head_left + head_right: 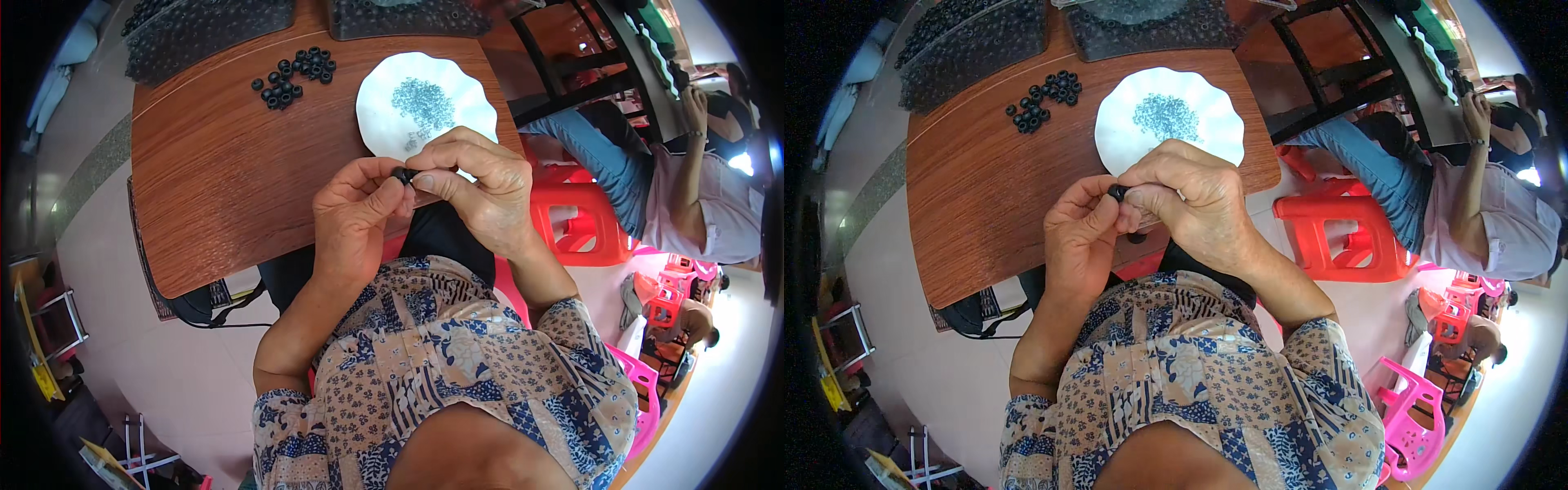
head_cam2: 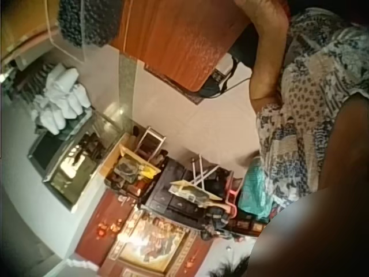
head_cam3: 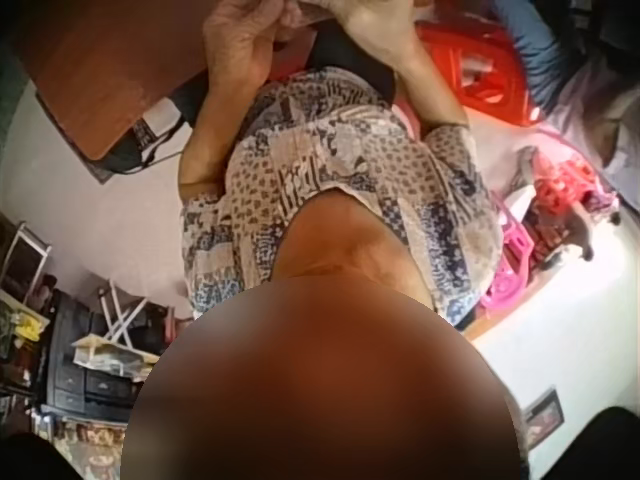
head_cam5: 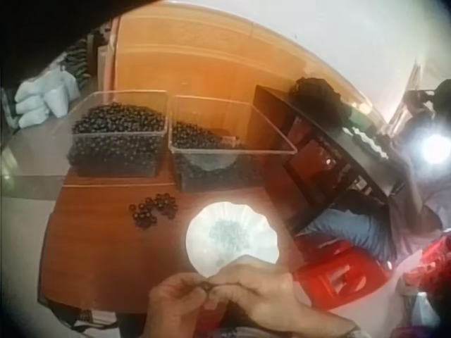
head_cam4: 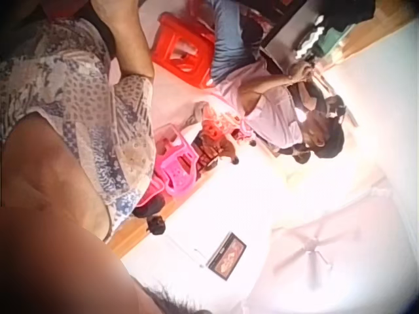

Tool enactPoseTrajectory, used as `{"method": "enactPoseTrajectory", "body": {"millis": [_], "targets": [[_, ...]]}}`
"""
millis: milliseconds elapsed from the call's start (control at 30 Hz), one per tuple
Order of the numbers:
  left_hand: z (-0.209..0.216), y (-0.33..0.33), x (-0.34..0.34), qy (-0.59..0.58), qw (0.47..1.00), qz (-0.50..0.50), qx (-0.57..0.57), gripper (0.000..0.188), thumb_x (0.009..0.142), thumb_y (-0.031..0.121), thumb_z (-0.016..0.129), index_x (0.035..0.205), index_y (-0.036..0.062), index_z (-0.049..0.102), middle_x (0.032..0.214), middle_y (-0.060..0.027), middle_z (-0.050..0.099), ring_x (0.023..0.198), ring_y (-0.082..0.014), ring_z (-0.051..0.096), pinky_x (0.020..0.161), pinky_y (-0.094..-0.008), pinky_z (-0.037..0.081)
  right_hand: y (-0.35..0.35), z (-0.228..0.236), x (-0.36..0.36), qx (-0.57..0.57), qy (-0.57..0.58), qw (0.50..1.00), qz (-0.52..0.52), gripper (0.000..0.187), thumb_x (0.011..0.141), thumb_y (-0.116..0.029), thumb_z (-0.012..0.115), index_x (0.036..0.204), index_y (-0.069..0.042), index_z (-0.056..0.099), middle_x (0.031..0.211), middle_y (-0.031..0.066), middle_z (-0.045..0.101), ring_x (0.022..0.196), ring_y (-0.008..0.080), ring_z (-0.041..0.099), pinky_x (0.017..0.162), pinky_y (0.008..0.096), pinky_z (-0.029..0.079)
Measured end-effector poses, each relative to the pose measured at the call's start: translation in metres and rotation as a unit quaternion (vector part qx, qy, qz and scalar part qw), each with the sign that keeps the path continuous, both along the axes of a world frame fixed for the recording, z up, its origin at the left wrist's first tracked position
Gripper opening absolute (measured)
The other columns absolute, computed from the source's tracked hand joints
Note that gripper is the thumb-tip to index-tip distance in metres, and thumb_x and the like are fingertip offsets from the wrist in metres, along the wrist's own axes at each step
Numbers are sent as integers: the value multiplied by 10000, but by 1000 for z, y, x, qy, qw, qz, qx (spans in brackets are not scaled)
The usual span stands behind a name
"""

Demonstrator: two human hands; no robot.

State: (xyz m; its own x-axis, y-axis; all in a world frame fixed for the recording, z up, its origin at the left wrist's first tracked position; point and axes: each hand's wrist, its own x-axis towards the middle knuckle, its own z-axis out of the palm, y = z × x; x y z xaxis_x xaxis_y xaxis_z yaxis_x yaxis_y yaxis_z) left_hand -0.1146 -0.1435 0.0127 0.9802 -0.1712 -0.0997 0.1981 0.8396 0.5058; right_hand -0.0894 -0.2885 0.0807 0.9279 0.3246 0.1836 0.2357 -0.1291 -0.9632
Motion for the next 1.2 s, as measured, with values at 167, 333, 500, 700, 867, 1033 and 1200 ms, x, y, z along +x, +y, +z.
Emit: {"method": "enactPoseTrajectory", "body": {"millis": [167, 333, 500, 700, 867, 1033, 1200], "targets": [[-2, 0, 1, 5, 1000, -4, -4, 196, 848, 9, 624, 1025, -67, 584, 829, -95, 632, 702, -132, 586, 688, -230, 492, 1, -2, 2, -34, -41, 999, 7, 163, 766, 117, 629, 912, 57, 669, 879, 106, 623, 774, 161, 640, 666, 251, 571], [-4, 0, 0, 13, 1000, -4, -2, 201, 848, 12, 625, 1027, -66, 581, 826, -106, 640, 686, -138, 588, 670, -233, 493, 1, 1, 3, -59, -55, 997, 12, 156, 768, 108, 631, 905, 48, 677, 878, 103, 623, 782, 157, 635, 664, 249, 565], [-2, -3, 1, 31, 999, 3, -15, 196, 846, 13, 626, 1021, -64, 580, 818, -111, 642, 682, -141, 590, 661, -243, 495, 3, -6, 1, -27, -53, 998, 3, 163, 785, 91, 629, 930, 37, 680, 905, 103, 618, 782, 155, 634, 670, 245, 574], [-1, -5, 0, 34, 999, 8, -15, 188, 851, 16, 624, 1016, -64, 581, 816, -115, 645, 665, -137, 582, 653, -246, 491, 4, -11, 0, -10, -41, 999, -16, 175, 802, 81, 621, 963, 33, 674, 936, 106, 607, 797, 149, 629, 663, 244, 583], [2, -6, 1, 30, 999, 15, -18, 178, 856, 20, 621, 1008, -65, 583, 816, -107, 643, 669, -132, 580, 658, -236, 487, 8, -7, -3, 38, 41, 997, -54, 151, 806, 79, 619, 945, 32, 658, 952, 105, 604, 825, 155, 620, 668, 228, 563], [5, -7, 1, 41, 999, 27, -1, 176, 872, 47, 610, 1010, -60, 585, 835, -85, 637, 698, -123, 587, 687, -236, 488, 5, -20, -2, -89, -152, 983, -46, 225, 779, 69, 651, 1000, 28, 634, 959, 117, 601, 873, 178, 602, 696, 252, 532], [16, -8, 1, 90, 995, 37, 36, 198, 883, 97, 606, 1011, -52, 587, 849, -75, 636, 738, -126, 603, 720, -245, 490, 10, -30, -3, -155, -240, 955, -85, 287, 733, 92, 669, 1009, 38, 615, 978, 137, 602, 861, 184, 589, 690, 270, 499]]}}
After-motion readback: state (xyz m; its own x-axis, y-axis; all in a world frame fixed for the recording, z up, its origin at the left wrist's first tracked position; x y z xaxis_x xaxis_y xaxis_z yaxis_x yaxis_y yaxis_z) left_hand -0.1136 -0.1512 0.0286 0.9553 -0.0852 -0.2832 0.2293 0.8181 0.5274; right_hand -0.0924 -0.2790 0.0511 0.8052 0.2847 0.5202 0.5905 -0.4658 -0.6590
